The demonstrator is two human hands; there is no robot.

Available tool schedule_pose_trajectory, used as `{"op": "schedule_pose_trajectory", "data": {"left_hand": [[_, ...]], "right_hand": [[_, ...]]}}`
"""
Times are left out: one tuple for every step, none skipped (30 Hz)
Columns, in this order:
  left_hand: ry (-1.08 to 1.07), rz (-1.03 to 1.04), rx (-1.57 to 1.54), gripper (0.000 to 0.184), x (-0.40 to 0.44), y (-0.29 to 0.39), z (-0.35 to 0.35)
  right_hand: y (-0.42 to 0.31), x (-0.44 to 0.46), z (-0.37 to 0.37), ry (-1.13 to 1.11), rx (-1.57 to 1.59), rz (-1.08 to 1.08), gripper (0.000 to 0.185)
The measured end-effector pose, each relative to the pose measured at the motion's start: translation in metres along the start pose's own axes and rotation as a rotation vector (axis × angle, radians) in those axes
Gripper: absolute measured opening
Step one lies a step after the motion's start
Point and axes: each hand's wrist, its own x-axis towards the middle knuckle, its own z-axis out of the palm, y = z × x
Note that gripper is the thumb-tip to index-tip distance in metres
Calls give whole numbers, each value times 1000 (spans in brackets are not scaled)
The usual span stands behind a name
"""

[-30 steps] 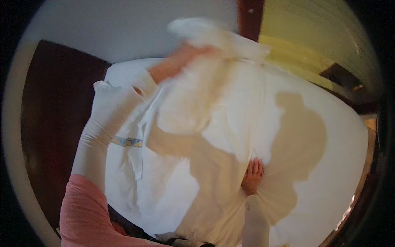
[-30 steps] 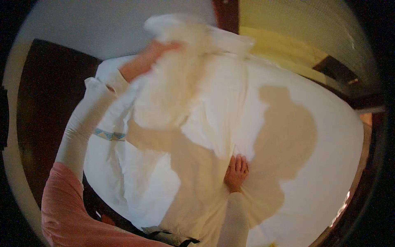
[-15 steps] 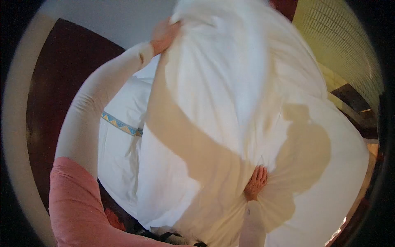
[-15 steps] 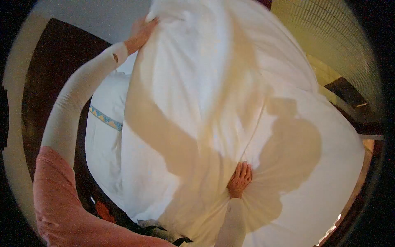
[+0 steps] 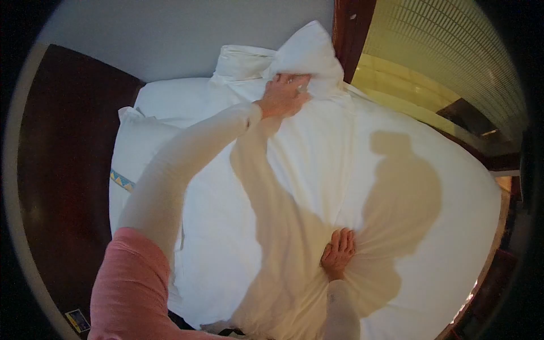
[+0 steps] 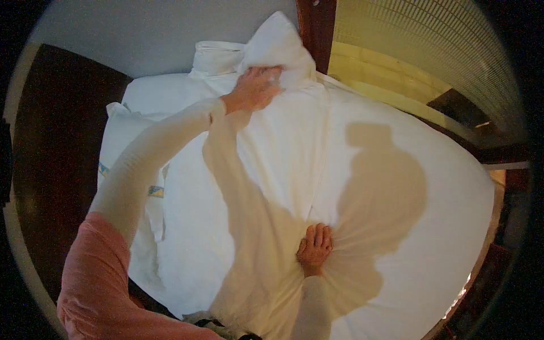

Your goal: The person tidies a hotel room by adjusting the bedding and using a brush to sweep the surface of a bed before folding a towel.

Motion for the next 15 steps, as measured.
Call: {"op": "schedule_pose_trajectory", "data": {"left_hand": [[-84,-36,66,62,18,-2,24],[-218,-174,-13,62,33,12,28],[-352,-311,-96,62,43,22,34],[-405,-359,-95,61,51,25,40],[-426,-375,-79,60,57,24,48],[-448,-389,-66,59,63,21,54],[-465,-401,-48,58,70,18,59],[-475,-416,-35,57,76,10,66],[-487,-428,-14,56,83,1,72],[-495,-435,-5,56,89,-3,76],[-506,-438,9,55,91,-6,78],[-513,-429,23,55,94,-5,74],[-507,-412,33,55,92,0,70],[-509,-387,51,55,94,-6,72],[-486,-344,59,55,90,-1,62]], "right_hand": [[0,2,0,7,-6,-5,36],[-1,1,0,8,-15,-9,36],[1,0,2,7,-27,-16,37],[2,-2,3,-6,-40,-15,36],[3,-5,8,-18,-52,-9,36],[2,-7,10,-39,-62,3,36],[2,-10,11,-17,-48,2,36],[4,-10,13,8,-31,-8,36],[5,-10,15,40,-14,-15,35],[6,-9,15,29,-25,-4,35],[5,-7,13,20,-32,5,35],[2,-6,9,13,-38,11,35],[4,-9,10,-7,-44,14,35],[6,-12,10,-23,-43,15,35],[5,-10,12,-26,-40,18,35]]}}
